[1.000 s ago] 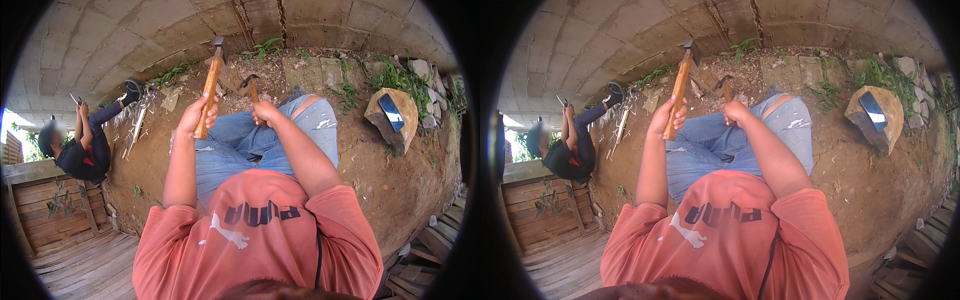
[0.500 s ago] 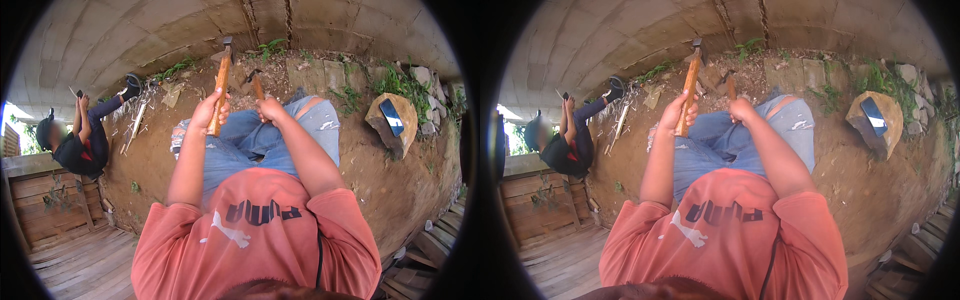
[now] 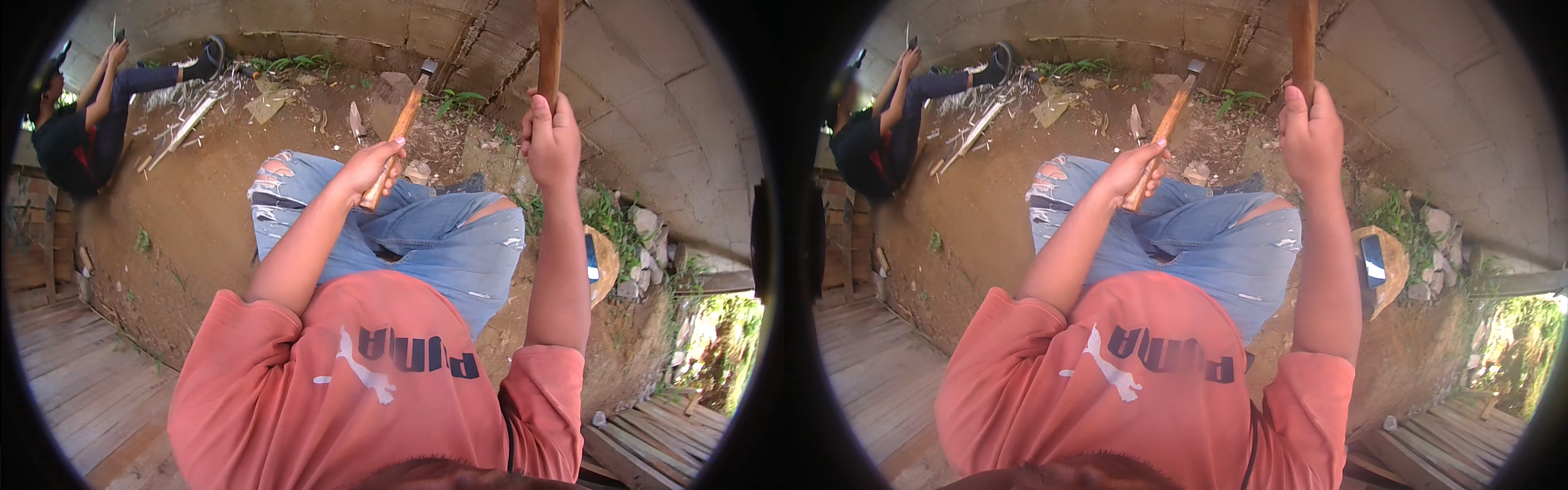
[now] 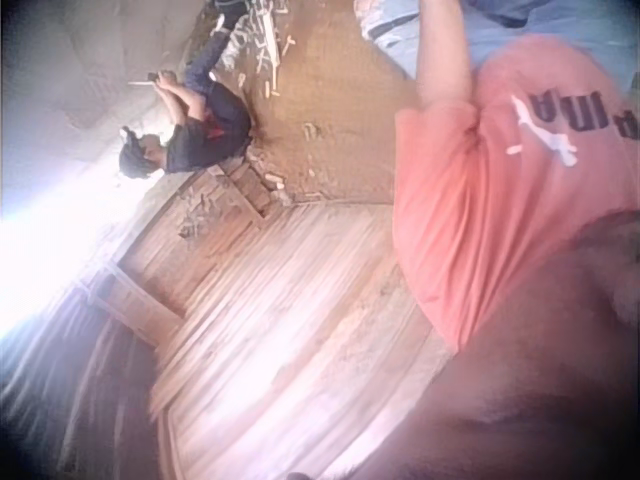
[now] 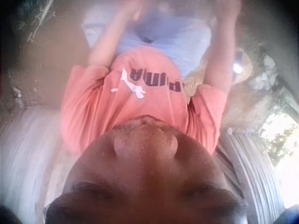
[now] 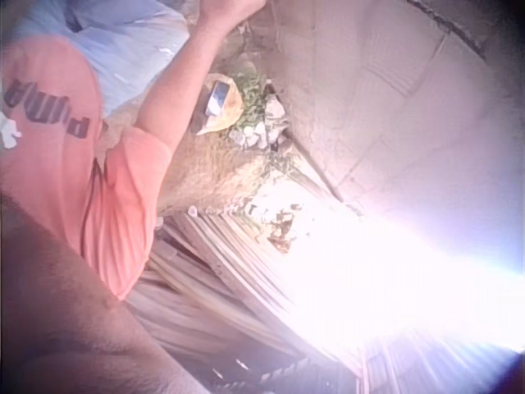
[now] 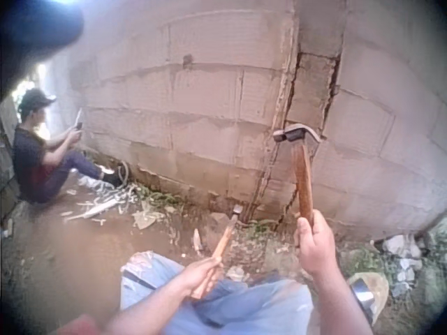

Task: The person sits on the ground and repeatedly strikes a small wooden block with two hammers held in each hand. The person alternates between the hammers while working on the block placed on the dirt floor.

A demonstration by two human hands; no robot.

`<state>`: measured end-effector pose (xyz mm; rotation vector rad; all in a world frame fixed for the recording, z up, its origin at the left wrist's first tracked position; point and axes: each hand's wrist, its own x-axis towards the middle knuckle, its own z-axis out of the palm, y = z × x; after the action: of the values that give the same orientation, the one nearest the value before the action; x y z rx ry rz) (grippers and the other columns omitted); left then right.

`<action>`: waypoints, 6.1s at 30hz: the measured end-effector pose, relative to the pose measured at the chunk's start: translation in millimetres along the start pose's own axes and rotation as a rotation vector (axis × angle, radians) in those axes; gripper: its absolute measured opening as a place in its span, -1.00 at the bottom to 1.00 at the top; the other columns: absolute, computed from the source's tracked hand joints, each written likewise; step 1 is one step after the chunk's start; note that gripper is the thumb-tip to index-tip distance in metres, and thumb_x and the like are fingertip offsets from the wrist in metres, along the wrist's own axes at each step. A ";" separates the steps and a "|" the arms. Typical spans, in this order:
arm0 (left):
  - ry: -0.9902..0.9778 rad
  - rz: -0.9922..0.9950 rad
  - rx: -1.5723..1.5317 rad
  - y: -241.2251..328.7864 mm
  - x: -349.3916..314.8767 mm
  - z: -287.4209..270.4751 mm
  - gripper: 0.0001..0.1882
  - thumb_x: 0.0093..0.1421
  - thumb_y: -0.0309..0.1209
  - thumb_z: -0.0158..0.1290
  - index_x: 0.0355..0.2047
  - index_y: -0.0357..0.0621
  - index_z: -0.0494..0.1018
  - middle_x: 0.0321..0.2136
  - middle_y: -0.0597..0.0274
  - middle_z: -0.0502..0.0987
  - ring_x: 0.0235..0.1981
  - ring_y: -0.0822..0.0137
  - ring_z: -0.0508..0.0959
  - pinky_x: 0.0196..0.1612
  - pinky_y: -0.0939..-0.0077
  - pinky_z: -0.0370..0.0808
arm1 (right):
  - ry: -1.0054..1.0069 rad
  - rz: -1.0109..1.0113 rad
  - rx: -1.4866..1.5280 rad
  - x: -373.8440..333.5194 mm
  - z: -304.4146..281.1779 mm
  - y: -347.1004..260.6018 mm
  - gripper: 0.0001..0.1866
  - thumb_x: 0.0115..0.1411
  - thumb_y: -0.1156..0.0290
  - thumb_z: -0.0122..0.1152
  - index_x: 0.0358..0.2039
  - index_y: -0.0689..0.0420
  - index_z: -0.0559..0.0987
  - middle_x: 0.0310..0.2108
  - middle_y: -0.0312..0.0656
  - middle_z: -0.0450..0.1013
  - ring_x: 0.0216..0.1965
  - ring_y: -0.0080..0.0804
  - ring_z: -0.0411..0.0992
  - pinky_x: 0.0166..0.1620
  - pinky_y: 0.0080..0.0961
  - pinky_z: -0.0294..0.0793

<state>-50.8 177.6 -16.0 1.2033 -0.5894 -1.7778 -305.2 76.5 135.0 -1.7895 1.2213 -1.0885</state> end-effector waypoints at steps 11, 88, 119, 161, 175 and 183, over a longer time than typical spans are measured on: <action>-0.008 0.042 -0.059 -16.1 4.3 -0.4 -0.53 0.44 0.11 0.08 -0.11 -0.08 0.41 -0.55 0.41 0.38 -0.64 0.53 0.37 -0.61 0.57 0.36 | -0.044 -0.047 -0.616 14.1 20.3 -37.3 -0.64 0.50 0.11 0.12 -0.10 0.21 0.55 -0.38 0.10 0.58 -0.36 0.01 0.57 -0.23 -0.10 0.51; -0.070 0.023 -0.016 16.3 -25.0 -24.0 -0.62 0.55 -0.02 -0.07 -0.05 -0.10 0.41 -0.59 0.34 0.37 -0.70 0.47 0.35 -0.63 0.55 0.34 | -0.262 0.844 0.534 -103.8 122.5 187.1 -0.71 0.56 0.14 -0.02 -0.21 0.10 0.40 -0.58 -0.32 0.30 -0.71 -0.53 0.24 -0.67 -0.44 0.25; -0.007 0.017 -0.012 -7.6 -11.9 -2.5 -0.63 0.52 0.00 -0.04 -0.09 -0.07 0.41 -0.58 0.35 0.40 -0.66 0.47 0.38 -0.62 0.51 0.34 | -0.017 0.301 -0.191 -61.1 63.3 126.6 -0.58 0.52 0.09 0.06 -0.18 0.26 0.55 -0.49 -0.07 0.50 -0.38 -0.24 0.54 -0.25 -0.15 0.47; 0.017 0.051 -0.031 -24.0 -3.6 -8.0 -0.59 0.51 0.05 -0.02 -0.07 -0.05 0.43 -0.57 0.41 0.37 -0.66 0.54 0.35 -0.62 0.59 0.32 | -0.146 -0.021 -0.656 10.4 18.3 9.2 -0.56 0.47 0.05 0.12 -0.29 0.24 0.57 -0.35 0.21 0.56 -0.26 0.29 0.54 -0.19 0.03 0.49; -0.003 0.026 -0.071 -23.6 0.0 -12.3 -0.56 0.51 0.05 -0.02 -0.01 -0.09 0.44 -0.56 0.39 0.39 -0.64 0.52 0.38 -0.60 0.57 0.36 | -0.004 0.014 -0.392 6.3 12.1 6.3 -0.54 0.51 0.07 0.01 -0.22 0.28 0.55 -0.32 0.20 0.59 -0.23 0.28 0.58 -0.15 0.05 0.54; -0.002 0.017 -0.018 -16.1 -2.4 -8.7 -0.53 0.53 0.06 -0.08 0.01 -0.13 0.40 -0.56 0.37 0.36 -0.67 0.51 0.34 -0.63 0.57 0.33 | -0.269 0.127 -0.687 -16.0 29.1 61.3 -0.56 0.50 0.05 0.03 -0.15 0.25 0.56 -0.31 0.15 0.60 -0.25 0.24 0.58 -0.17 0.04 0.53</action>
<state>-49.1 188.5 -30.8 1.1818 -0.5819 -1.7666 -303.8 75.3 65.3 -2.2207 1.6275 -0.3406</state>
